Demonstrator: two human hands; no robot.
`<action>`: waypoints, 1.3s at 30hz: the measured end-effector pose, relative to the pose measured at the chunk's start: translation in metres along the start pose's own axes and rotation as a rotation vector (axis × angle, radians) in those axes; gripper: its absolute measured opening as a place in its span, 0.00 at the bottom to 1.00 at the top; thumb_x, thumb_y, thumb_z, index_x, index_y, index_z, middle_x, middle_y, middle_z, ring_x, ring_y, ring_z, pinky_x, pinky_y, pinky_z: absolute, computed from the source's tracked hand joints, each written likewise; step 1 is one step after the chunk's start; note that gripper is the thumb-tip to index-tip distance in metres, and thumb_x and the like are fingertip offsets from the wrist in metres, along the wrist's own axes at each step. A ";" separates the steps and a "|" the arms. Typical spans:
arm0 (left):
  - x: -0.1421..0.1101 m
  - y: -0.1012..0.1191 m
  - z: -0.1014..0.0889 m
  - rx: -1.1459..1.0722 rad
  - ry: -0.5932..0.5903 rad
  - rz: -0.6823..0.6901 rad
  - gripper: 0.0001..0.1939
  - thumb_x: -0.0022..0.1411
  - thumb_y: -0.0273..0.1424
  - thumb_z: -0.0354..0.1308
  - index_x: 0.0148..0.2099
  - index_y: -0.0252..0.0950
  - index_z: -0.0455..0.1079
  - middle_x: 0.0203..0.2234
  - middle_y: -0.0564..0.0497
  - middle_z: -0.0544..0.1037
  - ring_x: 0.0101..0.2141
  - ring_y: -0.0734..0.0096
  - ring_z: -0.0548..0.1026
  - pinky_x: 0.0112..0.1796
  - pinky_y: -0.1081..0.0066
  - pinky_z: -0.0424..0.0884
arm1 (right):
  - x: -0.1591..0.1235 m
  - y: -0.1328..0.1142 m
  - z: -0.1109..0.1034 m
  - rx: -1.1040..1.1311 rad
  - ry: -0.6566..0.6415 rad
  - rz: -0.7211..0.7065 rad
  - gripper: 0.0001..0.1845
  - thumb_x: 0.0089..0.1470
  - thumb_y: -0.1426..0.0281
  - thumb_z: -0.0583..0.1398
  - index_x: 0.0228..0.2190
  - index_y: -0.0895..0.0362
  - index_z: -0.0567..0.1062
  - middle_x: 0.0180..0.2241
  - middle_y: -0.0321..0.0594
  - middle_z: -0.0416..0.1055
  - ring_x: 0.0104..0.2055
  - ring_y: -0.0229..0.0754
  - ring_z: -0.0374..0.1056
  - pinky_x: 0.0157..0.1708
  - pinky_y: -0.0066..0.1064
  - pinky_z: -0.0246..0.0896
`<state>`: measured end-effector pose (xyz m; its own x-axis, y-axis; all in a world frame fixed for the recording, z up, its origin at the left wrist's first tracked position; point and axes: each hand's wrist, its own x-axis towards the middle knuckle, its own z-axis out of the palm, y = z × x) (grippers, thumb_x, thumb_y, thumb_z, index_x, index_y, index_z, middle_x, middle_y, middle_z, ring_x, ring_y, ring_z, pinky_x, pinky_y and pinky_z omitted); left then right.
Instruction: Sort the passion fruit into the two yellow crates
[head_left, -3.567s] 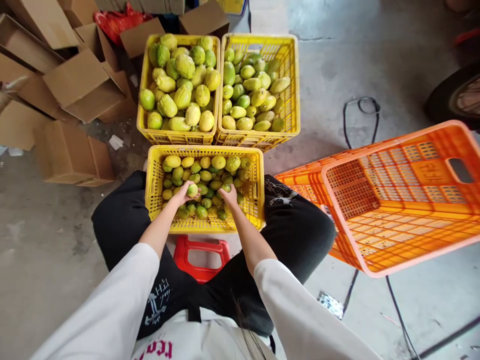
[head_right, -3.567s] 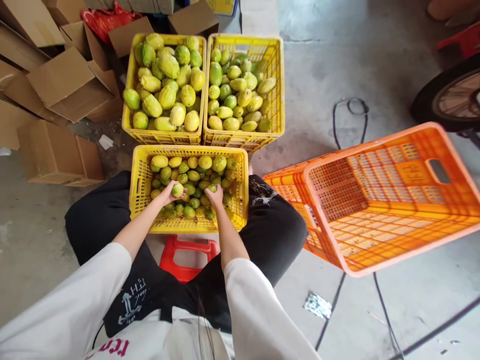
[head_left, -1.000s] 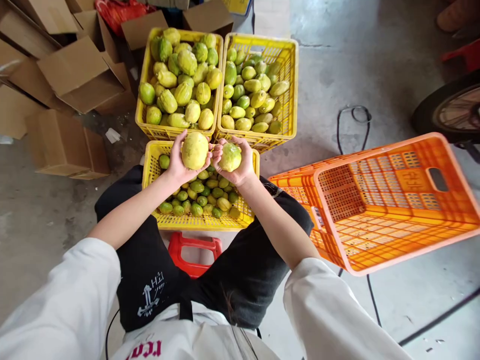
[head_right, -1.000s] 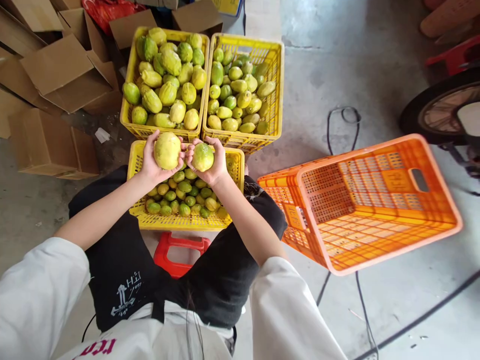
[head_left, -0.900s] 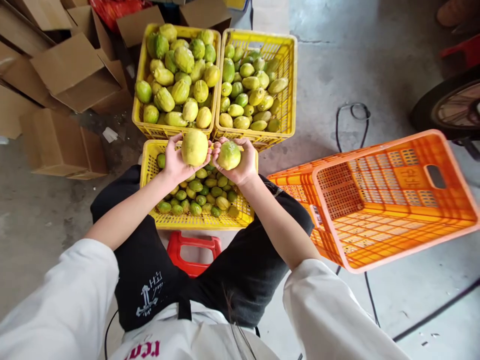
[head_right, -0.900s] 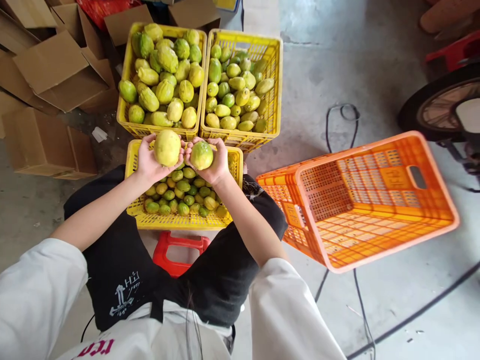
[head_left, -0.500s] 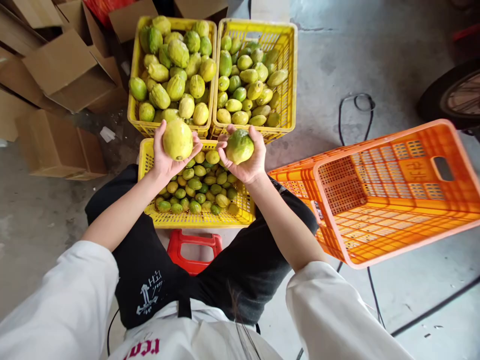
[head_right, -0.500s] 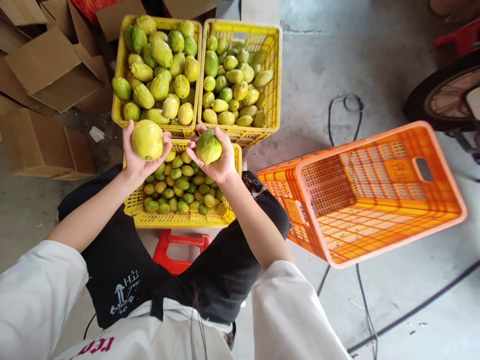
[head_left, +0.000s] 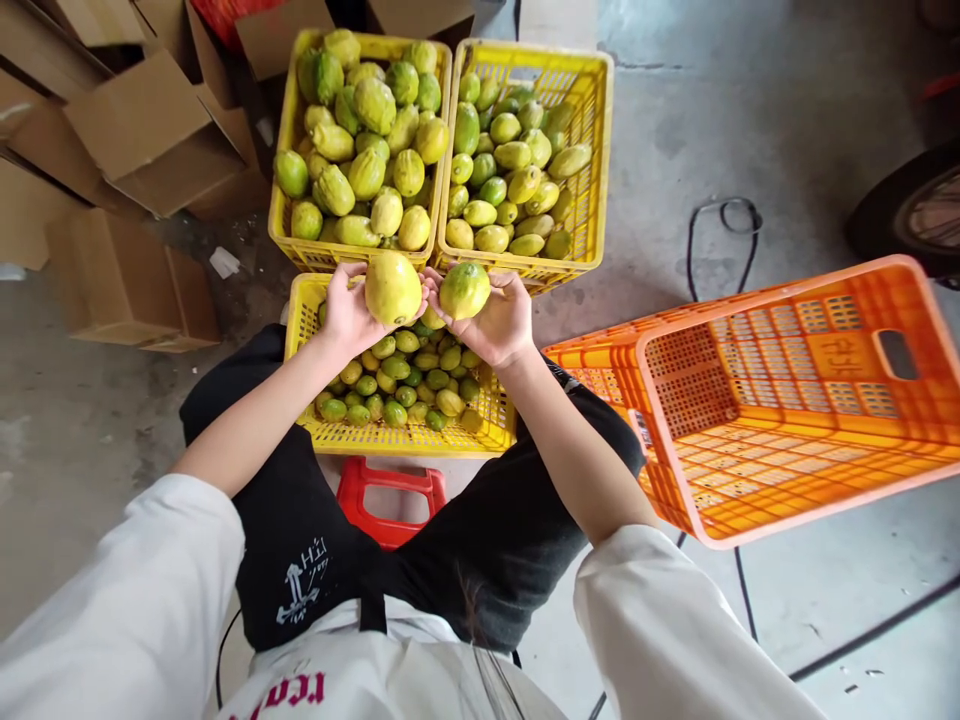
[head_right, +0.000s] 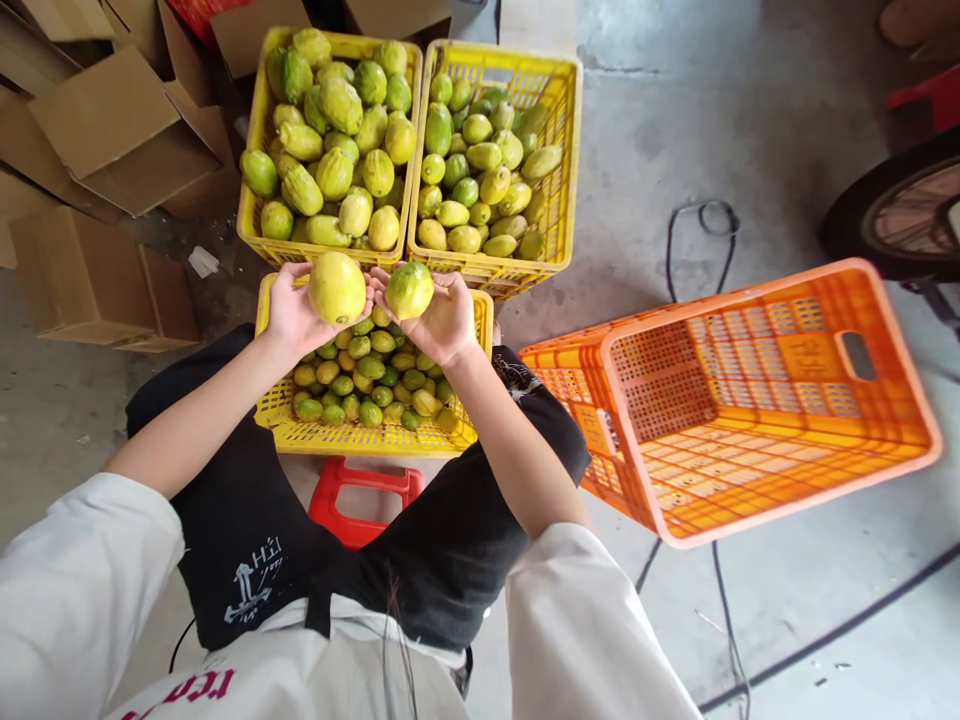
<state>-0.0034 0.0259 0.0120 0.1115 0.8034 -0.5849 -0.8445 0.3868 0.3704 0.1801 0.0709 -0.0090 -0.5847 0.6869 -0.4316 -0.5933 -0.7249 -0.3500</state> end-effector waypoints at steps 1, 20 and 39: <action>0.000 0.001 -0.001 -0.006 0.000 0.006 0.21 0.70 0.41 0.43 0.48 0.35 0.72 0.36 0.40 0.82 0.47 0.48 0.81 0.44 0.54 0.80 | 0.001 -0.001 0.000 0.001 0.009 -0.012 0.12 0.59 0.58 0.59 0.39 0.53 0.74 0.35 0.40 0.78 0.43 0.48 0.75 0.40 0.43 0.78; 0.008 0.002 -0.022 -0.040 0.169 -0.029 0.18 0.70 0.43 0.46 0.48 0.39 0.72 0.32 0.46 0.78 0.42 0.60 0.80 0.39 0.69 0.78 | 0.020 0.012 -0.005 0.002 0.036 0.011 0.12 0.59 0.58 0.59 0.39 0.53 0.73 0.36 0.42 0.79 0.41 0.48 0.77 0.38 0.42 0.79; -0.016 0.006 -0.022 -0.108 0.140 0.005 0.15 0.69 0.45 0.53 0.44 0.39 0.70 0.29 0.47 0.77 0.29 0.66 0.79 0.26 0.74 0.78 | 0.023 0.028 0.006 -0.058 0.094 0.083 0.04 0.56 0.70 0.62 0.32 0.54 0.70 0.26 0.33 0.73 0.25 0.34 0.70 0.25 0.21 0.71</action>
<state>-0.0220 0.0051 0.0074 0.0393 0.7314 -0.6808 -0.8969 0.3262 0.2987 0.1472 0.0667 -0.0236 -0.5740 0.6187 -0.5364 -0.5103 -0.7826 -0.3565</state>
